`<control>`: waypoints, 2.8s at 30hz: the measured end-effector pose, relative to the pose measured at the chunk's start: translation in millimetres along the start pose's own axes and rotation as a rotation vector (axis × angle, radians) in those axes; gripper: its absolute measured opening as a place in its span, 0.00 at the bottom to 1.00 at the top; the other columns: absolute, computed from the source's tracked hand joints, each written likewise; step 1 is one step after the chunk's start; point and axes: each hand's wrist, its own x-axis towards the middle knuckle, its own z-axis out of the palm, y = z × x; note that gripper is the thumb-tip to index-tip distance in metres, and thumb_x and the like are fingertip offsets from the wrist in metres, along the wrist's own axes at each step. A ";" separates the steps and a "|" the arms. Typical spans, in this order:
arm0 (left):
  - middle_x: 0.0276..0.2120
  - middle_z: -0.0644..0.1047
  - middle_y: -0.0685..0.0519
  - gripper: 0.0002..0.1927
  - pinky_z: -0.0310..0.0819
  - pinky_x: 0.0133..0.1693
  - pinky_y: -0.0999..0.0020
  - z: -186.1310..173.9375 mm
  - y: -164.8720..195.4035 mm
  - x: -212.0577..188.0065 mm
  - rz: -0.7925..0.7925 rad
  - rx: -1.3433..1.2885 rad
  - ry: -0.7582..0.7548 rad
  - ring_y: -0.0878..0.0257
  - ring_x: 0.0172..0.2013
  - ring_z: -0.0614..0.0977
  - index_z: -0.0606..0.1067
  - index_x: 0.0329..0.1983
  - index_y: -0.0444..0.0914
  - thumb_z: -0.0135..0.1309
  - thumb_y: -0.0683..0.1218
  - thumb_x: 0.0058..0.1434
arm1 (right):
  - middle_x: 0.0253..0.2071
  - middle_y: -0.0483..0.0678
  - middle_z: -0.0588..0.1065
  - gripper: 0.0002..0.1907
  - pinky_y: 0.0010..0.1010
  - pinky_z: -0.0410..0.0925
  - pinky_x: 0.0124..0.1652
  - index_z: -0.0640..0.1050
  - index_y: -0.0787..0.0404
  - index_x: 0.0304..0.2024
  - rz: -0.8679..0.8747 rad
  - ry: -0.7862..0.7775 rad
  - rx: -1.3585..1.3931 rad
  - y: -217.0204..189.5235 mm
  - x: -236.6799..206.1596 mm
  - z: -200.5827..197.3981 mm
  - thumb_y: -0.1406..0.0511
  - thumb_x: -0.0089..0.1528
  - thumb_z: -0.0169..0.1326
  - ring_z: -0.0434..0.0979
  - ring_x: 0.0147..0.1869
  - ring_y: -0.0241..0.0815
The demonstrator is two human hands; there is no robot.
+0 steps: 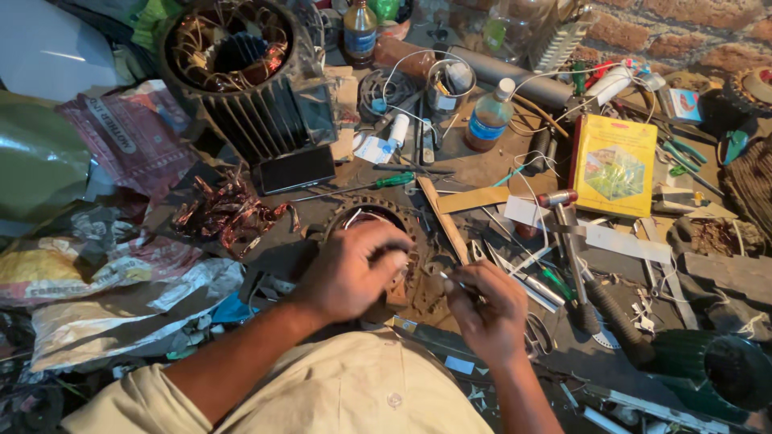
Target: The person works on a motor stator on a cluttered workbench, pressing white insulating strips into the slots between copper coil windings by hand. They pick up pliers at one point to help seat the material, then continue fitting the insulation around the coils.
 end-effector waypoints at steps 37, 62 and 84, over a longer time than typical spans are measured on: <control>0.33 0.80 0.49 0.05 0.76 0.34 0.56 35.7 -54.4 -11.0 -0.141 0.242 0.007 0.48 0.35 0.83 0.80 0.34 0.40 0.59 0.46 0.56 | 0.32 0.47 0.77 0.11 0.30 0.70 0.29 0.83 0.60 0.39 -0.030 -0.162 -0.186 13.9 11.3 37.4 0.73 0.54 0.61 0.80 0.30 0.44; 0.34 0.79 0.50 0.08 0.75 0.39 0.55 8.7 -94.1 -17.7 -0.190 0.382 -0.054 0.50 0.39 0.82 0.82 0.33 0.43 0.58 0.50 0.57 | 0.33 0.49 0.79 0.09 0.39 0.73 0.36 0.85 0.56 0.37 -0.158 -0.391 -0.367 11.0 41.0 66.8 0.69 0.54 0.60 0.81 0.37 0.52; 0.37 0.80 0.45 0.09 0.76 0.43 0.53 -0.4 -77.6 -11.3 -0.081 0.245 -0.027 0.45 0.42 0.82 0.79 0.37 0.38 0.59 0.47 0.55 | 0.37 0.51 0.77 0.14 0.43 0.70 0.36 0.82 0.60 0.41 -0.276 -0.205 -0.449 -9.6 29.7 31.3 0.67 0.52 0.63 0.78 0.38 0.56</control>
